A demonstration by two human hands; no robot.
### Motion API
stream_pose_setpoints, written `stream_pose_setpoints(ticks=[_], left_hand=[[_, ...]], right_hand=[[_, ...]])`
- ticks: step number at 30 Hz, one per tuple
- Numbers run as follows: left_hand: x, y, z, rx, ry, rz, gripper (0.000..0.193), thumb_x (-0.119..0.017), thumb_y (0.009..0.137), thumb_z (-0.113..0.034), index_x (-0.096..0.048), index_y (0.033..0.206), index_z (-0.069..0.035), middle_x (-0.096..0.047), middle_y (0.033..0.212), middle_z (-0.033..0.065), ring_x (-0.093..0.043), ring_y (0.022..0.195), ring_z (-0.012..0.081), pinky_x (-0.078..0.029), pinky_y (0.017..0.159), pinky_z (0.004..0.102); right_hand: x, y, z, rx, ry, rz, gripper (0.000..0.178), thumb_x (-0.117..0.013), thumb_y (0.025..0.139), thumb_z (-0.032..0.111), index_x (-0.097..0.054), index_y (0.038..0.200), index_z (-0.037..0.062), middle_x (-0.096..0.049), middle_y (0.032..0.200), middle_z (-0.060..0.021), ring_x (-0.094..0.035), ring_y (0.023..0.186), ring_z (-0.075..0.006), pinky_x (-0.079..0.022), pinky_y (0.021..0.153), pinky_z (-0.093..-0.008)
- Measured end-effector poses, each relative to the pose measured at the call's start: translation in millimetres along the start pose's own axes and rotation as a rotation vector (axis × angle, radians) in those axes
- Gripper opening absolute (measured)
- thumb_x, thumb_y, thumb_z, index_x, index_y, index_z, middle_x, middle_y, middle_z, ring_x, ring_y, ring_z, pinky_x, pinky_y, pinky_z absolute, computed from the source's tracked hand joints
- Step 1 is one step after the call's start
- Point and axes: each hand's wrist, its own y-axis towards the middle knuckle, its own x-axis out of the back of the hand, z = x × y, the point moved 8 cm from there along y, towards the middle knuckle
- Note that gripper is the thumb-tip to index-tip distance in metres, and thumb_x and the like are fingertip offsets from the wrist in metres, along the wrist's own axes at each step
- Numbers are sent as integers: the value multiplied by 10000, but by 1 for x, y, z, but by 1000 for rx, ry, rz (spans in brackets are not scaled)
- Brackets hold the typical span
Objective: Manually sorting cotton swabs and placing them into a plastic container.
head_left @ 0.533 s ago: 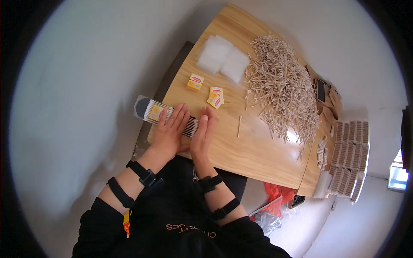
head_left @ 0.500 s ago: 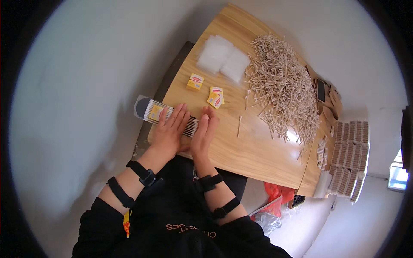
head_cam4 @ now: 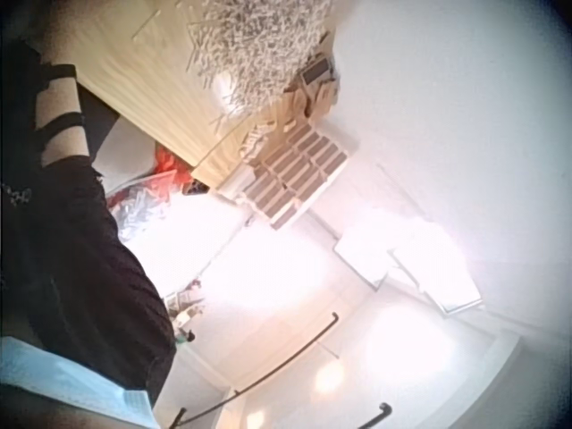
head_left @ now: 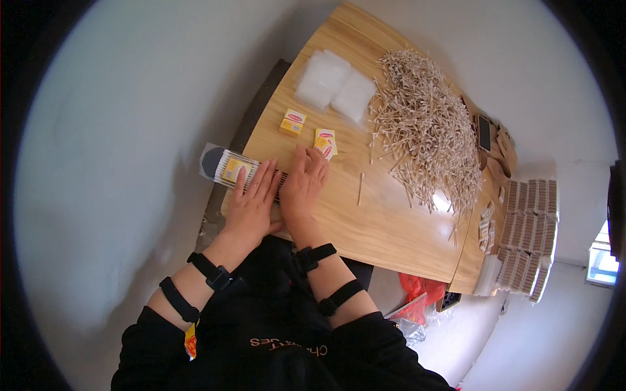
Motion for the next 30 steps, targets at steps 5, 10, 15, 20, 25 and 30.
stream_pose_setpoints(ticks=[5,10,15,20,25,30], left_hand=[[-5,2,-10,-25,-13,-14,1014,-639,715,-601,-269,1479,-47,-160,1571,145,-74,1469,257,-2,1156,543],[-9,3,-13,-8,-67,14,1029,-649,706,-602,-253,1487,-60,-120,1578,153,-69,1468,271,-5,1150,568],[-1,2,-15,-11,-102,-21,1025,-666,698,-585,-263,1482,-62,-128,1574,155,-64,1465,304,-14,1150,568],[-8,3,-13,-4,-44,13,991,-646,713,-589,-280,1476,-72,-146,1569,161,-83,1464,298,-8,1162,526],[-14,5,-13,-8,39,-22,960,-603,738,-618,-292,1475,-87,-151,1566,169,-96,1464,283,2,1169,496],[-13,5,-5,36,63,-1,989,-575,728,-662,-285,1480,-90,-146,1573,149,-79,1468,264,4,1162,526]], right_hand=[[7,-2,-9,0,4,-31,453,-533,807,25,-518,1260,32,-455,1236,-163,-406,1220,-369,-294,1056,-475],[12,-8,-16,-44,33,0,456,-509,820,-1,-500,1275,22,-445,1241,-181,-415,1202,-377,-326,1038,-456],[15,-29,-41,-396,682,-114,337,-387,991,102,-459,1297,-22,-441,1244,-159,-452,1199,-280,-364,1031,-368],[7,-29,-27,-442,776,-69,373,-363,1010,191,-452,1292,-36,-444,1234,-170,-456,1180,-272,-346,1041,-378],[5,-26,-28,-437,828,-127,382,-376,1001,211,-452,1288,-29,-464,1203,-195,-462,1153,-309,-347,1029,-396],[9,-19,-24,-405,673,-64,348,-437,942,71,-467,1279,-9,-463,1203,-209,-461,1144,-350,-366,1007,-402]])
